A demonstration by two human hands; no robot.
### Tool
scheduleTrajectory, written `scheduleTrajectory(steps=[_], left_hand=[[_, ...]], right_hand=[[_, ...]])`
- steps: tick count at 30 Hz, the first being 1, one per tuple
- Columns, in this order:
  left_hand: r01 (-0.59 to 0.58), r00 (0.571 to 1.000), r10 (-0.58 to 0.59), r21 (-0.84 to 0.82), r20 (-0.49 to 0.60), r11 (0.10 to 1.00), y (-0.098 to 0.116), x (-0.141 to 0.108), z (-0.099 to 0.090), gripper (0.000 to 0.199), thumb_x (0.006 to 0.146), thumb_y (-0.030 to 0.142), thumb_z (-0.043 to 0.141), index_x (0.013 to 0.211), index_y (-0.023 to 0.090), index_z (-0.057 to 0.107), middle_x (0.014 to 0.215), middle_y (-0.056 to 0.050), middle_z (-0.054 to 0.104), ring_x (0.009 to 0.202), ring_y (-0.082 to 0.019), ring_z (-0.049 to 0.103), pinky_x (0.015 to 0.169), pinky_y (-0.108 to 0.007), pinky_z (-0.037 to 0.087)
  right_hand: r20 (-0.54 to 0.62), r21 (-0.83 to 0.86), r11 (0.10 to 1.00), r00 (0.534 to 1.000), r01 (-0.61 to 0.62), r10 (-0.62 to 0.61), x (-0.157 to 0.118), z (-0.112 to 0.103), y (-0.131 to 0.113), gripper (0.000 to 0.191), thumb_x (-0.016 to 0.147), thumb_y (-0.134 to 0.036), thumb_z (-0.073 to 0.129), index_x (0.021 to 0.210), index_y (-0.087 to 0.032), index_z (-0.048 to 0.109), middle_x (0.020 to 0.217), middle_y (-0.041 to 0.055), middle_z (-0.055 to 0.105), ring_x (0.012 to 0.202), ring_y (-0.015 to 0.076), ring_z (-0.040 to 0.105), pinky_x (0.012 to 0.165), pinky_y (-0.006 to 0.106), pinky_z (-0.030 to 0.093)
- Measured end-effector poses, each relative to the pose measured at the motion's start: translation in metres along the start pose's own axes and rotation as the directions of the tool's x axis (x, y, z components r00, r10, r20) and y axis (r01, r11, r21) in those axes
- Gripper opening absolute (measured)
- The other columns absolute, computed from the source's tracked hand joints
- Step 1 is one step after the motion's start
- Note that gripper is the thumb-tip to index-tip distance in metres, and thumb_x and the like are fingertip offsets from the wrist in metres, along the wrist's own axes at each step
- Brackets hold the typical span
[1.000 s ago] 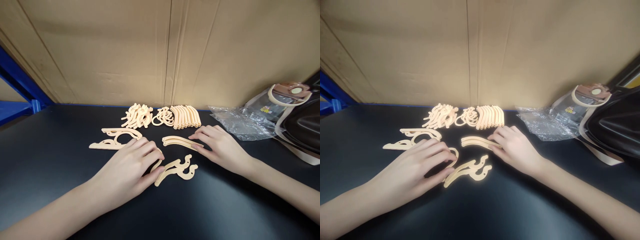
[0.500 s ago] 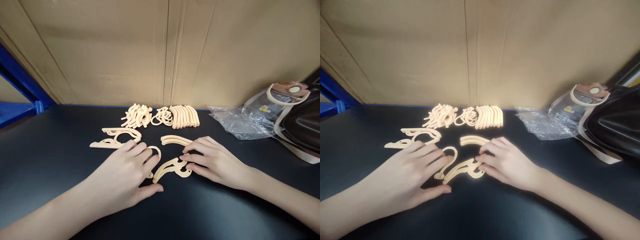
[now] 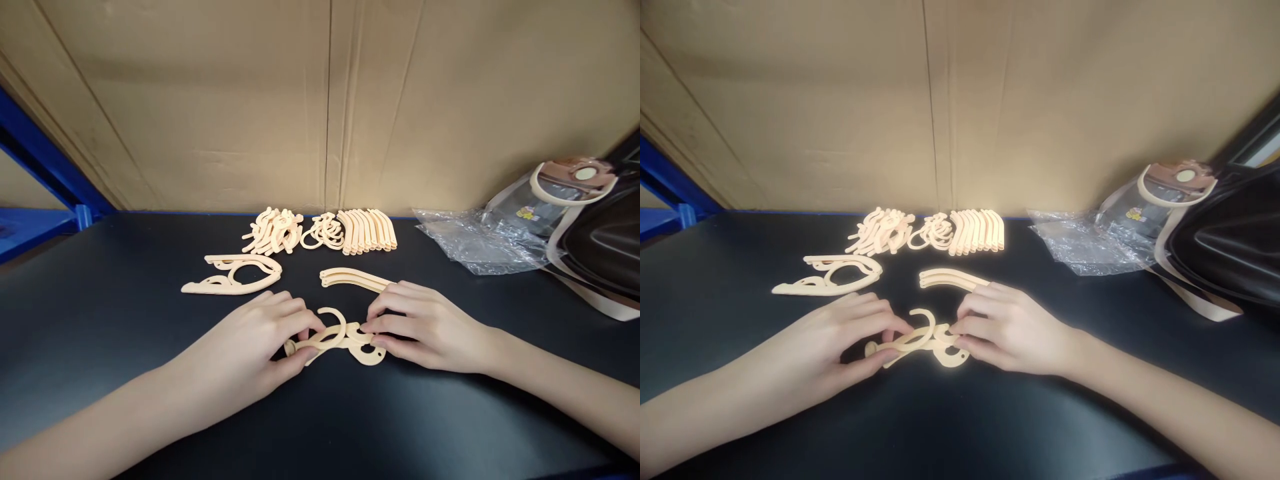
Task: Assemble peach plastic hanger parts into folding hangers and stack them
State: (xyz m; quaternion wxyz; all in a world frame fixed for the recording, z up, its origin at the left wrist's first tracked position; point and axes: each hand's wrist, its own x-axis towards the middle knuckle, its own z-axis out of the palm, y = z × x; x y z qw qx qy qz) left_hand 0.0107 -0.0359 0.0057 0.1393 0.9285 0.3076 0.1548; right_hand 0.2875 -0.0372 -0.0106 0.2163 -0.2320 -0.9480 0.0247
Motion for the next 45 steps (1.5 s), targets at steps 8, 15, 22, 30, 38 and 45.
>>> scheduleTrajectory(steps=[8, 15, 22, 30, 38, 45], left_hand=[[0.090, 0.994, -0.097, -0.126, -0.048, 0.988, -0.004, -0.001, 0.007, 0.012, 0.090, 0.022, 0.059, 0.094, 0.026, 0.069, 0.077, 0.003, 0.063, 0.073, -0.013, 0.058, 0.066, -0.023, 0.043], [0.179, 0.980, -0.195, -0.296, -0.024, 0.938, -0.006, 0.005, 0.007, 0.011, 0.085, 0.027, 0.061, 0.087, 0.024, 0.072, 0.068, 0.005, 0.064, 0.055, -0.009, 0.052, 0.053, -0.019, 0.043], [0.160, 0.973, -0.201, -0.291, -0.116, 0.943, -0.005, 0.005, 0.004, 0.015, 0.088, 0.029, 0.059, 0.083, 0.023, 0.072, 0.068, 0.003, 0.063, 0.058, -0.009, 0.054, 0.051, -0.019, 0.042], [0.096, 0.960, -0.167, -0.297, -0.223, 0.950, -0.004, 0.006, 0.001, 0.009, 0.089, 0.026, 0.062, 0.085, 0.025, 0.070, 0.071, 0.005, 0.063, 0.062, -0.009, 0.055, 0.054, -0.020, 0.043], [0.087, 0.963, -0.151, -0.274, -0.222, 0.958, -0.005, 0.005, 0.001, 0.008, 0.089, 0.024, 0.061, 0.086, 0.025, 0.068, 0.073, 0.005, 0.062, 0.064, -0.009, 0.056, 0.057, -0.021, 0.043], [-0.006, 0.975, -0.040, -0.205, -0.219, 0.979, 0.000, 0.003, 0.005, 0.010, 0.094, 0.019, 0.055, 0.094, 0.022, 0.065, 0.082, 0.002, 0.061, 0.073, -0.010, 0.057, 0.064, -0.022, 0.045]], right_hand=[[-0.002, 0.043, 0.998, 0.999, -0.043, 0.043, 0.004, 0.002, -0.006, 0.018, 0.099, -0.025, 0.050, 0.093, -0.015, 0.064, 0.088, 0.0060, 0.067, 0.081, 0.0150, 0.059, 0.076, 0.030, 0.048], [0.009, 0.063, 0.998, 1.000, 0.027, -0.028, 0.003, 0.001, -0.011, 0.017, 0.098, -0.018, 0.049, 0.094, -0.016, 0.065, 0.088, 0.0060, 0.069, 0.081, 0.0159, 0.058, 0.073, 0.031, 0.046], [-0.002, 0.189, 0.982, 1.000, 0.030, -0.030, 0.003, 0.002, -0.013, 0.021, 0.092, -0.036, 0.062, 0.099, -0.016, 0.064, 0.093, 0.0066, 0.070, 0.086, 0.0160, 0.060, 0.076, 0.031, 0.048], [0.021, 0.293, 0.956, 0.999, -0.032, 0.026, 0.001, 0.003, -0.016, 0.016, 0.089, -0.027, 0.067, 0.101, -0.016, 0.065, 0.096, 0.0038, 0.071, 0.087, 0.0139, 0.060, 0.079, 0.030, 0.049], [0.037, 0.361, 0.928, 0.996, -0.089, 0.081, 0.003, 0.003, -0.015, 0.009, 0.087, -0.024, 0.069, 0.095, -0.018, 0.067, 0.095, 0.0037, 0.071, 0.085, 0.0136, 0.061, 0.077, 0.029, 0.051], [-0.197, 0.276, 0.960, 0.975, -0.050, 0.107, 0.004, -0.001, -0.017, 0.021, 0.085, -0.031, 0.072, 0.098, -0.016, 0.065, 0.089, 0.0057, 0.067, 0.077, 0.0136, 0.060, 0.071, 0.028, 0.050]])
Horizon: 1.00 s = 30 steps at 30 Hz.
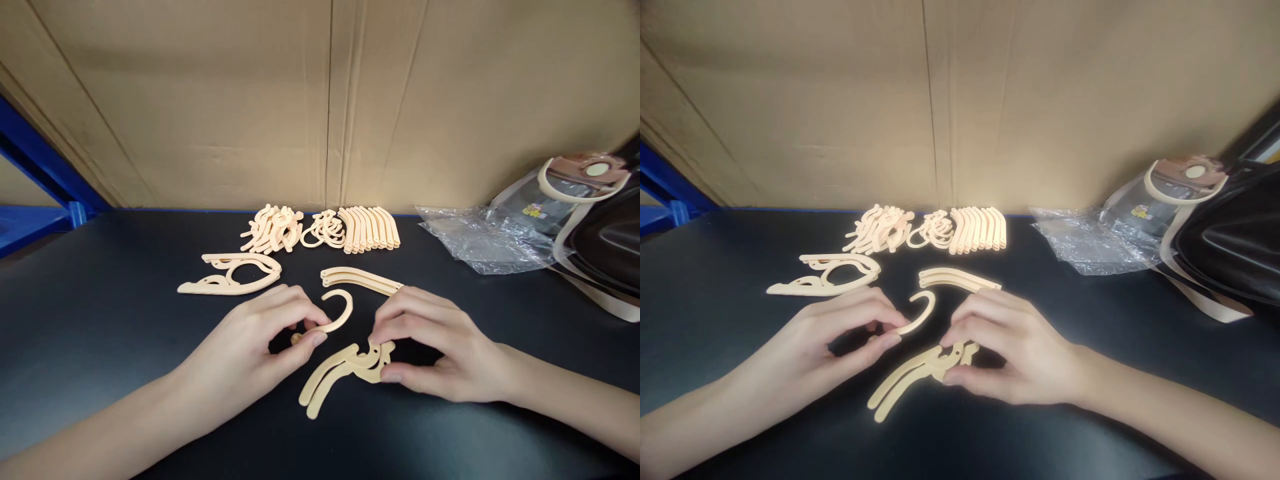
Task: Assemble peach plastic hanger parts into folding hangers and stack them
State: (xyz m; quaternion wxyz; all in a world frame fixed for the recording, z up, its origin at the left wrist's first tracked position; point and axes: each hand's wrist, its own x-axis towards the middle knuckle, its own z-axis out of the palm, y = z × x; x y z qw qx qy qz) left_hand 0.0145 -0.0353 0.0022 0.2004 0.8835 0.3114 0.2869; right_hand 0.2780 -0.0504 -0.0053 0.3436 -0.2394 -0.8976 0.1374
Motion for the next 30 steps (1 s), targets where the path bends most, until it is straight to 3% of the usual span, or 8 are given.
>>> scheduleTrajectory(steps=[3, 8, 13, 15, 18, 22, 25, 30], left_hand=[[-0.119, 0.993, 0.117, 0.068, 0.024, 0.991, 0.006, -0.003, 0.003, 0.012, 0.095, 0.015, 0.054, 0.102, 0.021, 0.062, 0.087, 0.001, 0.061, 0.076, -0.012, 0.055, 0.066, -0.023, 0.043], [-0.296, 0.955, 0.292, 0.174, 0.047, 0.939, 0.017, -0.005, 0.005, 0.011, 0.094, 0.009, 0.054, 0.097, 0.017, 0.061, 0.085, -0.002, 0.060, 0.070, -0.014, 0.048, 0.060, -0.026, 0.039], [-0.282, 0.960, 0.275, 0.183, 0.060, 0.942, 0.017, -0.004, 0.005, 0.012, 0.096, 0.016, 0.054, 0.107, 0.017, 0.059, 0.090, -0.002, 0.062, 0.075, -0.015, 0.051, 0.067, -0.027, 0.044], [-0.222, 0.975, 0.221, 0.236, 0.033, 0.946, 0.011, -0.003, 0.006, 0.022, 0.098, 0.025, 0.052, 0.118, 0.017, 0.057, 0.103, -0.005, 0.064, 0.088, -0.017, 0.056, 0.077, -0.029, 0.047], [-0.174, 0.984, 0.173, 0.400, 0.038, 0.900, -0.004, -0.001, 0.008, 0.039, 0.100, 0.036, 0.049, 0.133, 0.016, 0.052, 0.130, -0.010, 0.059, 0.118, -0.024, 0.052, 0.099, -0.038, 0.042], [-0.211, 0.976, 0.154, 0.481, 0.155, 0.851, -0.020, 0.001, 0.010, 0.052, 0.100, 0.043, 0.045, 0.145, 0.018, 0.041, 0.147, -0.008, 0.050, 0.140, -0.027, 0.035, 0.111, -0.044, 0.033], [-0.190, 0.979, 0.128, 0.487, 0.157, 0.852, -0.020, 0.003, 0.010, 0.049, 0.100, 0.044, 0.044, 0.142, 0.017, 0.045, 0.140, -0.009, 0.055, 0.134, -0.027, 0.042, 0.108, -0.043, 0.036], [-0.136, 0.990, 0.128, 0.589, 0.056, 0.797, -0.017, 0.005, 0.007, 0.033, 0.098, 0.031, 0.050, 0.123, 0.012, 0.060, 0.105, -0.009, 0.066, 0.094, -0.026, 0.058, 0.081, -0.040, 0.046]], right_hand=[[-0.098, -0.049, 0.999, 0.995, 0.008, -0.013, -0.001, -0.001, -0.003, 0.029, 0.089, -0.030, 0.067, 0.113, -0.016, 0.059, 0.081, 0.0028, 0.066, 0.073, 0.0127, 0.059, 0.069, 0.026, 0.050], [0.086, -0.092, 0.990, 0.991, 0.106, -0.098, 0.000, 0.004, -0.016, 0.038, 0.093, -0.029, 0.062, 0.128, -0.015, 0.054, 0.089, 0.0042, 0.070, 0.074, 0.0141, 0.061, 0.066, 0.029, 0.049], [-0.052, 0.075, 0.994, 0.995, -0.083, 0.087, 0.002, 0.000, -0.022, 0.028, 0.090, -0.018, 0.065, 0.118, -0.018, 0.063, 0.104, 0.0043, 0.073, 0.090, 0.0126, 0.067, 0.081, 0.025, 0.052], [-0.141, 0.170, 0.957, 0.955, -0.237, 0.261, 0.001, -0.003, -0.017, 0.024, 0.090, -0.018, 0.065, 0.114, -0.024, 0.067, 0.106, 0.0009, 0.074, 0.093, 0.0115, 0.067, 0.082, 0.022, 0.052], [-0.230, 0.313, 0.853, 0.838, -0.417, 0.495, 0.000, -0.005, -0.004, 0.018, 0.092, -0.023, 0.064, 0.105, -0.032, 0.071, 0.100, -0.0037, 0.073, 0.085, 0.0099, 0.067, 0.074, 0.021, 0.052], [-0.242, 0.461, 0.741, 0.735, -0.488, 0.634, 0.001, -0.003, 0.010, 0.011, 0.090, -0.033, 0.066, 0.099, -0.030, 0.071, 0.095, -0.0024, 0.073, 0.080, 0.0095, 0.065, 0.068, 0.019, 0.050], [-0.254, 0.556, 0.697, 0.707, -0.452, 0.661, 0.001, -0.002, 0.015, 0.011, 0.090, -0.033, 0.067, 0.100, -0.029, 0.064, 0.092, -0.0029, 0.074, 0.076, 0.0085, 0.064, 0.061, 0.018, 0.048], [-0.262, 0.609, 0.647, 0.653, -0.459, 0.710, -0.001, -0.002, 0.017, 0.025, 0.087, -0.033, 0.071, 0.109, -0.030, 0.062, 0.093, -0.0019, 0.077, 0.076, 0.0085, 0.065, 0.064, 0.017, 0.048]])
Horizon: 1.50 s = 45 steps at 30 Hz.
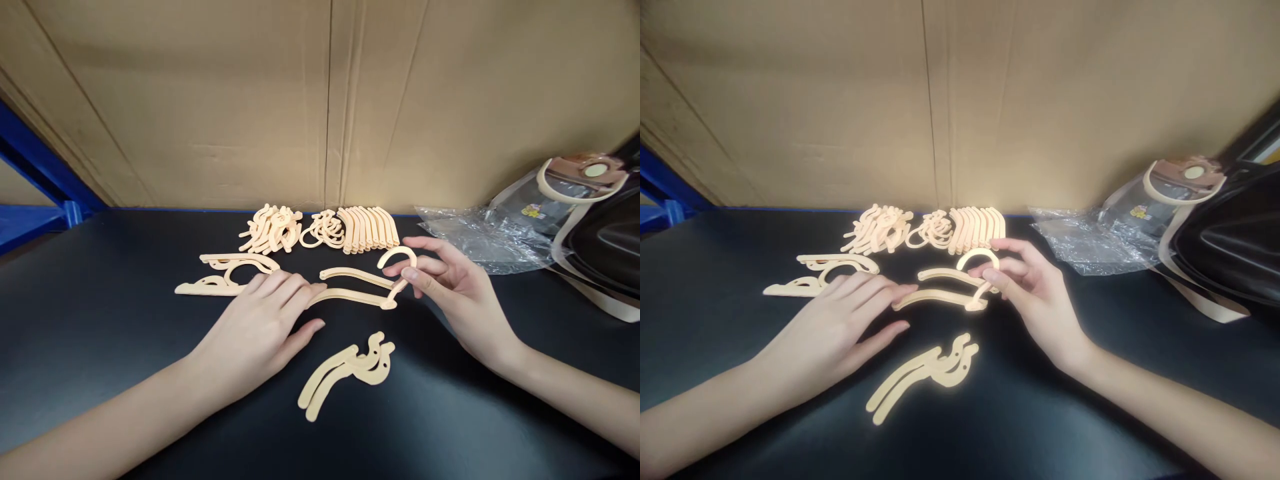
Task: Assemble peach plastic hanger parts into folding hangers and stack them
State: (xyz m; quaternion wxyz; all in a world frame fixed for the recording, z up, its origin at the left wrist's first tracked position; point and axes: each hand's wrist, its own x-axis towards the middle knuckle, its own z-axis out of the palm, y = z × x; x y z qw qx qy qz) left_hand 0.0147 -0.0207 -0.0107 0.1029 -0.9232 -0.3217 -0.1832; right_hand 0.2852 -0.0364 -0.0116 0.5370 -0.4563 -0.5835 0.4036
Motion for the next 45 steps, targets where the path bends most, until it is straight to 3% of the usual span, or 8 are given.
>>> scheduleTrajectory(steps=[9, 14, 21, 26, 30, 33, 40, 45], left_hand=[[0.092, 0.995, -0.087, 0.087, -0.053, 0.992, -0.006, 0.002, 0.000, 0.022, 0.096, 0.023, 0.046, 0.086, 0.016, 0.065, 0.085, -0.005, 0.063, 0.081, -0.024, 0.056, 0.073, -0.038, 0.043], [0.360, 0.921, -0.378, -0.174, -0.088, 0.917, -0.004, 0.002, -0.010, 0.019, 0.096, 0.032, 0.046, 0.091, 0.020, 0.058, 0.087, -0.003, 0.062, 0.083, -0.021, 0.056, 0.073, -0.035, 0.044], [0.421, 0.682, -0.726, -0.766, -0.086, 0.486, -0.010, 0.011, -0.035, 0.021, 0.097, 0.038, 0.049, 0.091, 0.021, 0.058, 0.086, -0.001, 0.062, 0.079, -0.015, 0.057, 0.069, -0.028, 0.048], [0.385, 0.705, -0.653, -0.923, 0.275, 0.028, -0.008, 0.016, -0.039, 0.024, 0.099, 0.029, 0.047, 0.088, 0.018, 0.066, 0.085, -0.002, 0.068, 0.080, -0.013, 0.064, 0.078, -0.027, 0.056], [0.438, 0.698, -0.591, -0.894, 0.405, -0.097, -0.004, 0.014, -0.035, 0.028, 0.099, 0.031, 0.046, 0.088, 0.016, 0.066, 0.084, -0.004, 0.070, 0.078, -0.016, 0.068, 0.075, -0.029, 0.059], [0.502, 0.724, -0.558, -0.865, 0.406, 0.023, -0.001, 0.014, -0.033, 0.031, 0.098, 0.037, 0.046, 0.082, 0.017, 0.062, 0.071, -0.003, 0.066, 0.060, -0.013, 0.062, 0.056, -0.024, 0.056], [0.258, 0.961, -0.269, -0.562, 0.064, 0.786, 0.003, 0.002, -0.025, 0.023, 0.099, 0.032, 0.042, 0.094, 0.022, 0.062, 0.064, 0.005, 0.062, 0.051, -0.010, 0.056, 0.049, -0.021, 0.041], [0.115, 0.993, -0.100, -0.406, 0.058, 0.907, 0.011, -0.006, -0.013, 0.012, 0.098, 0.025, 0.046, 0.099, 0.022, 0.058, 0.063, 0.008, 0.060, 0.051, -0.009, 0.055, 0.049, -0.021, 0.035]], right_hand=[[0.020, 0.005, 0.999, 0.999, -0.049, 0.049, 0.004, 0.002, -0.001, 0.016, 0.086, -0.038, 0.070, 0.086, -0.022, 0.073, 0.089, 0.0029, 0.077, 0.077, 0.0129, 0.070, 0.065, 0.022, 0.051], [0.015, 0.021, 0.996, 0.996, -0.088, 0.088, 0.005, 0.001, 0.000, 0.021, 0.089, -0.042, 0.066, 0.085, -0.021, 0.069, 0.078, 0.0021, 0.076, 0.073, 0.0126, 0.069, 0.063, 0.021, 0.048], [0.079, 0.039, 0.988, 0.986, -0.149, 0.146, 0.005, 0.003, -0.003, 0.024, 0.090, -0.044, 0.064, 0.086, -0.020, 0.061, 0.066, 0.0002, 0.073, 0.061, 0.0115, 0.065, 0.059, 0.022, 0.046], [0.179, 0.049, 0.986, 0.972, -0.161, 0.150, 0.003, 0.004, -0.003, 0.024, 0.090, -0.041, 0.065, 0.080, -0.019, 0.062, 0.075, 0.0028, 0.076, 0.063, 0.0117, 0.068, 0.060, 0.023, 0.049], [0.278, 0.061, 0.984, 0.950, -0.167, 0.144, 0.000, 0.004, -0.001, 0.020, 0.087, -0.037, 0.069, 0.079, -0.018, 0.068, 0.079, 0.0026, 0.076, 0.065, 0.0114, 0.069, 0.062, 0.023, 0.052], [0.331, 0.048, 0.975, 0.925, -0.216, 0.189, 0.000, 0.004, 0.000, 0.017, 0.085, -0.035, 0.071, 0.082, -0.018, 0.071, 0.077, 0.0020, 0.076, 0.062, 0.0115, 0.068, 0.062, 0.025, 0.054], [0.352, 0.088, 0.960, 0.910, -0.265, 0.219, 0.002, 0.005, 0.003, 0.016, 0.081, -0.032, 0.075, 0.091, -0.019, 0.075, 0.078, 0.0018, 0.076, 0.061, 0.0109, 0.067, 0.061, 0.025, 0.056], [0.387, 0.102, 0.949, 0.891, -0.297, 0.237, 0.002, 0.006, 0.003, 0.014, 0.081, -0.031, 0.075, 0.091, -0.021, 0.077, 0.079, 0.0021, 0.077, 0.061, 0.0098, 0.066, 0.063, 0.024, 0.056]])
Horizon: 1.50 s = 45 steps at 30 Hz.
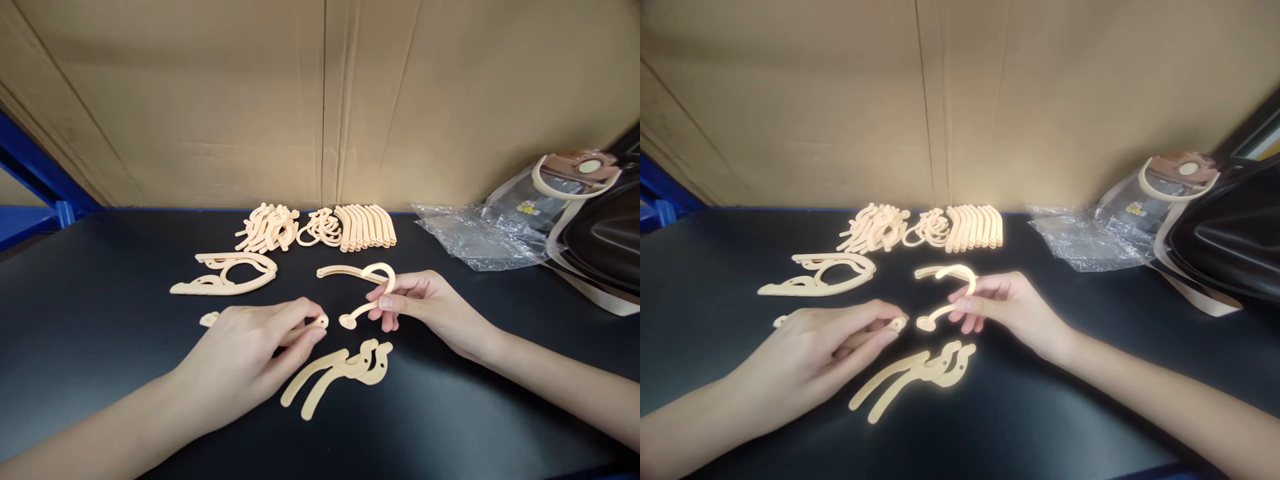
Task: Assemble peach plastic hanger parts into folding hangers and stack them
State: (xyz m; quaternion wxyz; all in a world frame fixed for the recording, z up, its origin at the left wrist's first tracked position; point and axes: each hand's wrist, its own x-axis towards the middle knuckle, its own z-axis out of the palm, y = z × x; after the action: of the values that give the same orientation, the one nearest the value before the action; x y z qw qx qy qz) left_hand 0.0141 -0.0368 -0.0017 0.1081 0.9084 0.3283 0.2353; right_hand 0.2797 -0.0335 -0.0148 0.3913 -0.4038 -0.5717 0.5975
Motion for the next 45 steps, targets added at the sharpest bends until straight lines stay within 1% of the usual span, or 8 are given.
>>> scheduleTrajectory(steps=[2, 5, 10, 14, 24, 29, 38, 45], left_hand=[[-0.047, 0.999, 0.047, 0.025, 0.003, 0.999, 0.000, 0.000, 0.004, 0.008, 0.096, 0.022, 0.049, 0.094, 0.021, 0.057, 0.061, 0.008, 0.055, 0.049, -0.009, 0.050, 0.047, -0.022, 0.032], [-0.132, 0.991, 0.131, 0.042, 0.013, 0.990, -0.001, 0.002, 0.006, 0.013, 0.095, 0.018, 0.046, 0.087, 0.019, 0.056, 0.065, 0.005, 0.053, 0.054, -0.010, 0.047, 0.050, -0.024, 0.032], [-0.196, 0.981, 0.196, 0.075, 0.012, 0.978, -0.002, 0.003, 0.005, 0.018, 0.100, 0.017, 0.044, 0.109, 0.018, 0.059, 0.080, 0.000, 0.061, 0.073, -0.015, 0.051, 0.061, -0.026, 0.038], [-0.238, 0.970, 0.242, 0.130, -0.016, 0.962, -0.004, 0.003, 0.008, 0.026, 0.102, 0.018, 0.041, 0.120, 0.016, 0.059, 0.085, -0.002, 0.064, 0.077, -0.016, 0.053, 0.067, -0.028, 0.042], [-0.332, 0.935, 0.353, 0.275, -0.029, 0.902, -0.003, 0.003, 0.011, 0.026, 0.102, 0.017, 0.041, 0.121, 0.014, 0.057, 0.081, -0.002, 0.063, 0.073, -0.018, 0.052, 0.064, -0.031, 0.039], [-0.368, 0.921, 0.390, 0.308, -0.012, 0.877, -0.004, 0.002, 0.012, 0.026, 0.103, 0.016, 0.039, 0.126, 0.013, 0.052, 0.079, 0.000, 0.063, 0.071, -0.016, 0.053, 0.064, -0.031, 0.037], [-0.399, 0.914, 0.405, 0.261, 0.035, 0.879, -0.003, 0.000, 0.012, 0.037, 0.101, 0.011, 0.041, 0.138, 0.011, 0.043, 0.077, 0.001, 0.063, 0.071, -0.015, 0.057, 0.073, -0.031, 0.039], [-0.423, 0.898, 0.439, 0.290, 0.010, 0.858, -0.005, 0.002, 0.014, 0.036, 0.100, 0.008, 0.041, 0.136, 0.006, 0.046, 0.077, 0.000, 0.061, 0.070, -0.016, 0.055, 0.073, -0.032, 0.038]], right_hand=[[0.004, -0.003, 1.000, 1.000, -0.014, 0.014, 0.000, 0.001, 0.000, 0.015, 0.081, -0.032, 0.076, 0.091, -0.021, 0.078, 0.080, 0.0028, 0.077, 0.061, 0.0103, 0.066, 0.064, 0.025, 0.057], [-0.007, -0.002, 1.000, 1.000, -0.019, 0.019, 0.001, 0.001, 0.000, 0.017, 0.079, -0.034, 0.077, 0.090, -0.020, 0.079, 0.082, 0.0042, 0.077, 0.063, 0.0110, 0.066, 0.066, 0.027, 0.057], [0.006, 0.027, 0.999, 0.999, -0.031, 0.031, 0.002, 0.000, 0.000, 0.016, 0.080, -0.033, 0.076, 0.089, -0.022, 0.079, 0.081, 0.0037, 0.077, 0.063, 0.0100, 0.065, 0.066, 0.025, 0.055], [0.026, 0.031, 0.998, 0.998, -0.049, 0.049, 0.002, 0.000, -0.003, 0.015, 0.080, -0.035, 0.077, 0.086, -0.022, 0.079, 0.078, 0.0026, 0.076, 0.061, 0.0094, 0.064, 0.064, 0.024, 0.053], [0.033, -0.088, 0.993, 0.996, -0.080, 0.083, 0.001, 0.002, -0.002, 0.020, 0.082, -0.038, 0.074, 0.083, -0.018, 0.077, 0.073, 0.0022, 0.073, 0.061, 0.0109, 0.063, 0.059, 0.024, 0.049], [0.054, -0.158, 0.986, 0.996, -0.061, 0.071, 0.000, 0.004, -0.005, 0.023, 0.083, -0.038, 0.073, 0.071, -0.018, 0.070, 0.066, -0.0013, 0.068, 0.058, 0.0098, 0.060, 0.057, 0.023, 0.046], [0.068, -0.195, 0.981, 0.997, -0.017, 0.031, -0.003, 0.009, -0.006, 0.024, 0.085, -0.038, 0.071, 0.072, -0.019, 0.066, 0.064, -0.0032, 0.064, 0.062, 0.0103, 0.059, 0.065, 0.024, 0.046], [0.016, -0.192, 0.981, 1.000, -0.001, 0.004, -0.003, 0.011, -0.004, 0.024, 0.083, -0.038, 0.073, 0.071, -0.017, 0.066, 0.062, -0.0034, 0.061, 0.061, 0.0099, 0.056, 0.062, 0.023, 0.044]])
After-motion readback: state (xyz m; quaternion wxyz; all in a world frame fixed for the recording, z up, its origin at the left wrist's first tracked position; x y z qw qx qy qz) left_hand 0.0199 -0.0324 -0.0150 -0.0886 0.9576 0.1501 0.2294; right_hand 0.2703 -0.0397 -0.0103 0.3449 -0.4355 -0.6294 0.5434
